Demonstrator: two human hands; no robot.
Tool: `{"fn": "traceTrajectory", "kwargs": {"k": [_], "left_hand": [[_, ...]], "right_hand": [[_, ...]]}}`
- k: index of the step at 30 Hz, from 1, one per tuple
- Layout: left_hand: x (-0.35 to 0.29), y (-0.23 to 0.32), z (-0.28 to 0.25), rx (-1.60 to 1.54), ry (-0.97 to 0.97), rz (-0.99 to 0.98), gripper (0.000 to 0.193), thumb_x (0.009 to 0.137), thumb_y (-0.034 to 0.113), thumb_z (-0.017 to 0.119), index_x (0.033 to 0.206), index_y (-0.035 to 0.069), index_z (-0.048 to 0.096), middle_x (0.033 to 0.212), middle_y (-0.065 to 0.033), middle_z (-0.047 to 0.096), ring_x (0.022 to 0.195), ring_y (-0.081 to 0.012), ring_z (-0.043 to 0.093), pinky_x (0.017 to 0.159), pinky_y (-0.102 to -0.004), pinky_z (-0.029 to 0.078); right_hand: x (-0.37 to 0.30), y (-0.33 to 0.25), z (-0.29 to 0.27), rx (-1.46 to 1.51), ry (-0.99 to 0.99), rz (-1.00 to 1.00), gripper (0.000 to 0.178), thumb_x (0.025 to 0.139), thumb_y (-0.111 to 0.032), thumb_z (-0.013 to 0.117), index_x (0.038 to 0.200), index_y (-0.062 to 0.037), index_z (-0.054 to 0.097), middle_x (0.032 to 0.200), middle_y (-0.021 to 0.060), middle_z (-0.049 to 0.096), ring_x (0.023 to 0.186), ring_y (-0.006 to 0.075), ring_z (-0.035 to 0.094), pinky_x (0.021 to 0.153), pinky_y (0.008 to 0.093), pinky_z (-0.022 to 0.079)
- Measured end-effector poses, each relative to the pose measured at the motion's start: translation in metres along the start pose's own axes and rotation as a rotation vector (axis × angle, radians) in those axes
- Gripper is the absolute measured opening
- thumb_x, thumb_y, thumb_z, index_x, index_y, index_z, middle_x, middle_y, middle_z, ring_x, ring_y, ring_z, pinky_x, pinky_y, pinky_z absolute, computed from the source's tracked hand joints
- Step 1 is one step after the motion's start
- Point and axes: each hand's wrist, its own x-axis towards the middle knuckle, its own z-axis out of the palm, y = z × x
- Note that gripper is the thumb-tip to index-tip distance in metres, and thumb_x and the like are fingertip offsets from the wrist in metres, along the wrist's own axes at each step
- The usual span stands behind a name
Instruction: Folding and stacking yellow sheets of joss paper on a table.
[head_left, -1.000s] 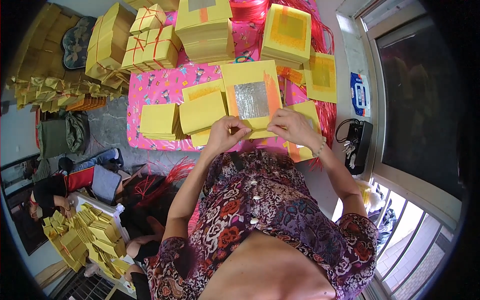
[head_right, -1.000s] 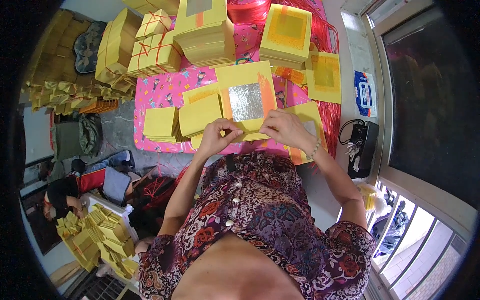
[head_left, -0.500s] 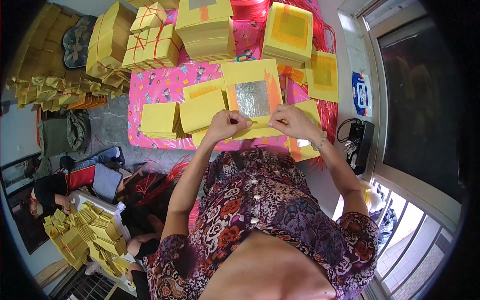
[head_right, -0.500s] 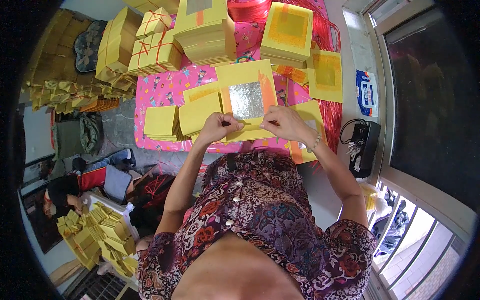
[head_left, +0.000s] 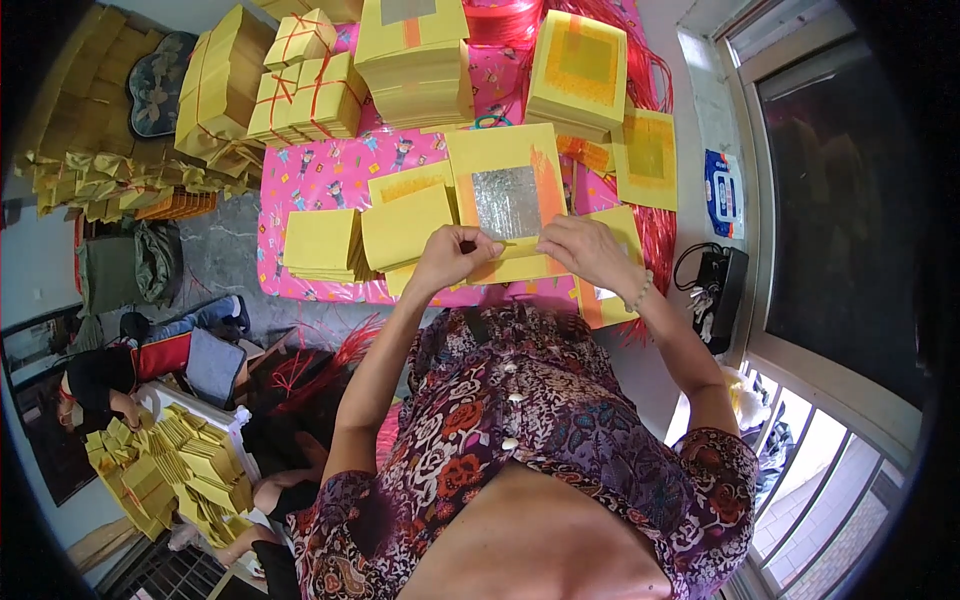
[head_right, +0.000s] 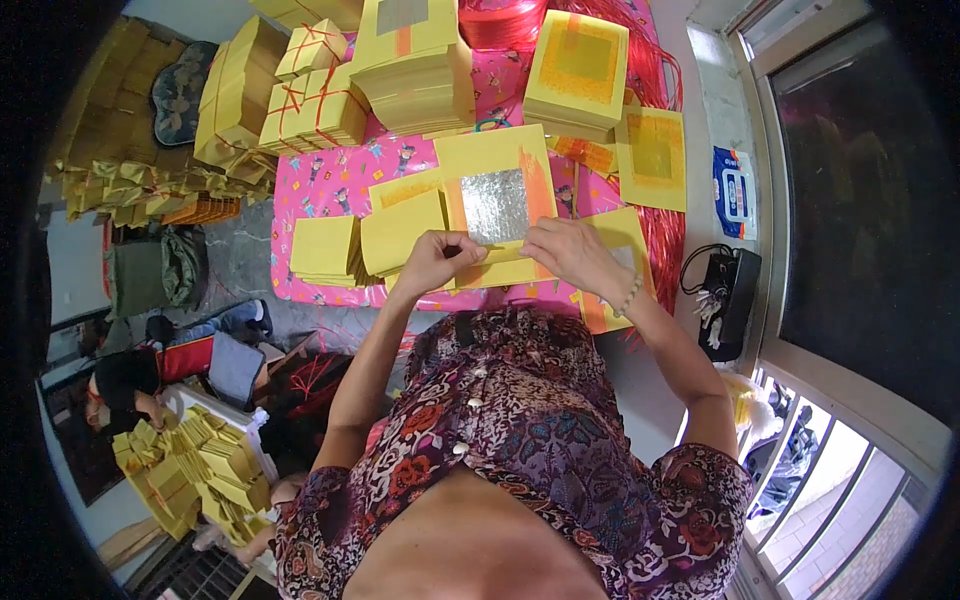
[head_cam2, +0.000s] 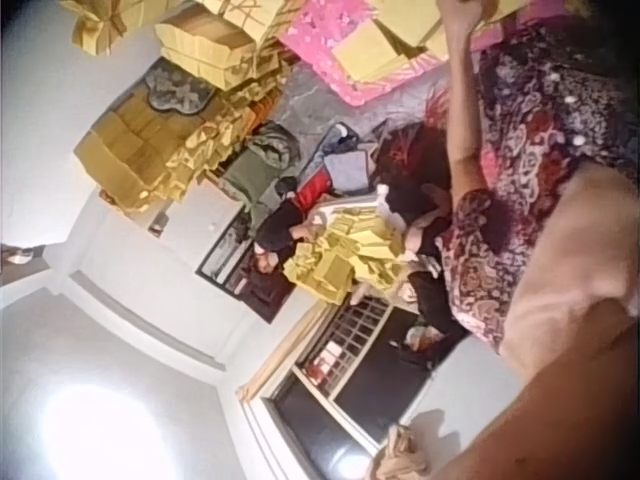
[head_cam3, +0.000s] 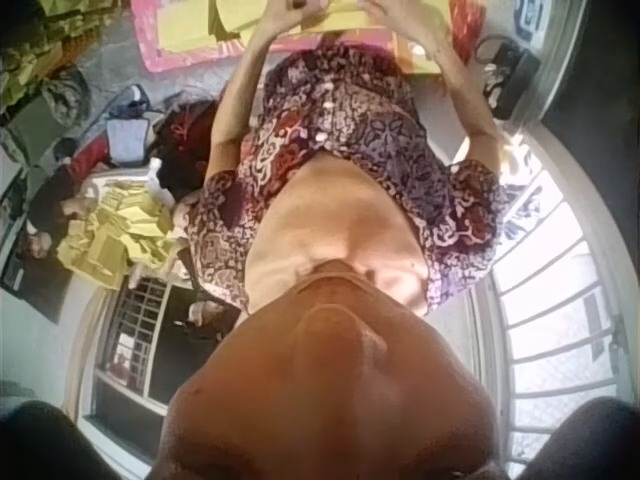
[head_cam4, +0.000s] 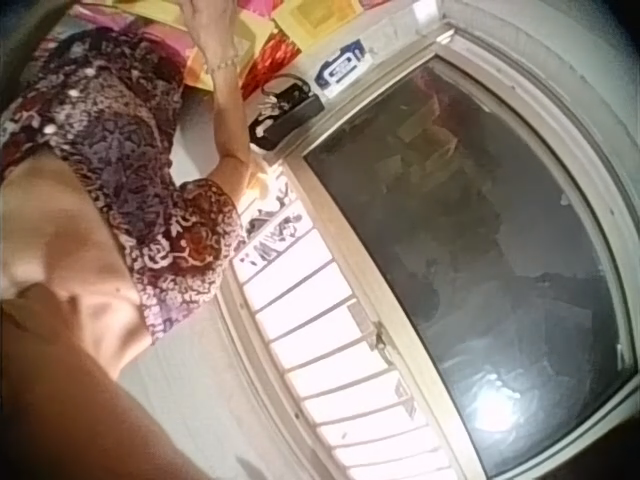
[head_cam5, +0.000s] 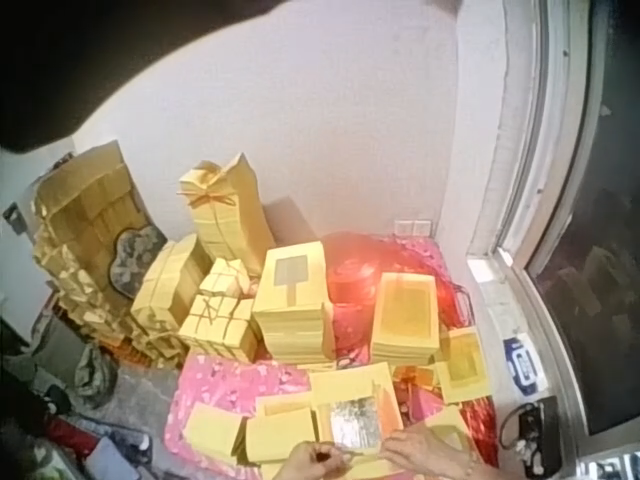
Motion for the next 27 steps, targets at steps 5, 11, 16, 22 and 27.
{"fn": "traceTrajectory", "kwargs": {"k": [5, 11, 16, 22, 27], "left_hand": [[-0.024, 0.043, 0.016, 0.398, 0.544, 0.547, 0.029, 0.082, 0.015, 0.075, 0.109, 0.006, 0.068, 0.097, -0.0088, 0.061, 0.088, -0.021, 0.057, 0.079, -0.0342, 0.047], [-0.015, 0.028, 0.035, 0.712, 0.495, 0.807, 0.048, 0.078, 0.015, 0.072, 0.125, 0.009, 0.06, 0.136, -0.0171, 0.048, 0.125, -0.036, 0.045, 0.101, -0.0485, 0.04], [0.01, 0.026, 0.039, 0.828, 0.398, 0.697, 0.066, 0.085, 0.029, 0.067, 0.142, 0.006, 0.044, 0.148, -0.021, 0.037, 0.138, -0.0415, 0.032, 0.113, -0.0516, 0.029], [0.024, 0.021, 0.035, 0.911, 0.347, 0.617, 0.074, 0.09, 0.039, 0.061, 0.149, 0.004, 0.035, 0.154, -0.0246, 0.028, 0.144, -0.0437, 0.023, 0.117, -0.0534, 0.021], [0.025, 0.017, 0.037, 0.915, 0.333, 0.603, 0.074, 0.091, 0.042, 0.06, 0.149, 0.004, 0.034, 0.154, -0.0257, 0.028, 0.144, -0.0445, 0.023, 0.117, -0.0537, 0.021]], "right_hand": [[0.021, 0.005, -0.016, -0.007, 0.081, 0.022, 0.02, 0.094, -0.02, 0.061, 0.087, -0.0028, 0.055, 0.082, 0.0129, 0.056, 0.078, 0.0325, 0.058, 0.067, 0.0431, 0.048], [0.078, 0.031, -0.032, -0.003, 0.197, 0.059, 0.024, 0.096, -0.024, 0.058, 0.089, -0.0015, 0.056, 0.083, 0.0166, 0.057, 0.08, 0.0374, 0.06, 0.069, 0.0456, 0.047], [0.115, 0.064, -0.032, -0.082, 0.182, 0.124, 0.026, 0.096, -0.028, 0.058, 0.09, -0.0024, 0.059, 0.085, 0.0163, 0.058, 0.082, 0.0381, 0.06, 0.072, 0.0464, 0.048], [0.131, 0.082, -0.02, -0.36, 0.273, 0.013, 0.021, 0.092, -0.026, 0.06, 0.089, -0.0056, 0.063, 0.089, 0.0098, 0.059, 0.088, 0.0301, 0.061, 0.076, 0.0436, 0.05], [0.141, 0.073, -0.013, -0.313, 0.21, -0.017, 0.015, 0.089, -0.022, 0.063, 0.091, -0.0072, 0.066, 0.088, 0.0082, 0.06, 0.088, 0.0273, 0.061, 0.077, 0.0423, 0.05]]}}
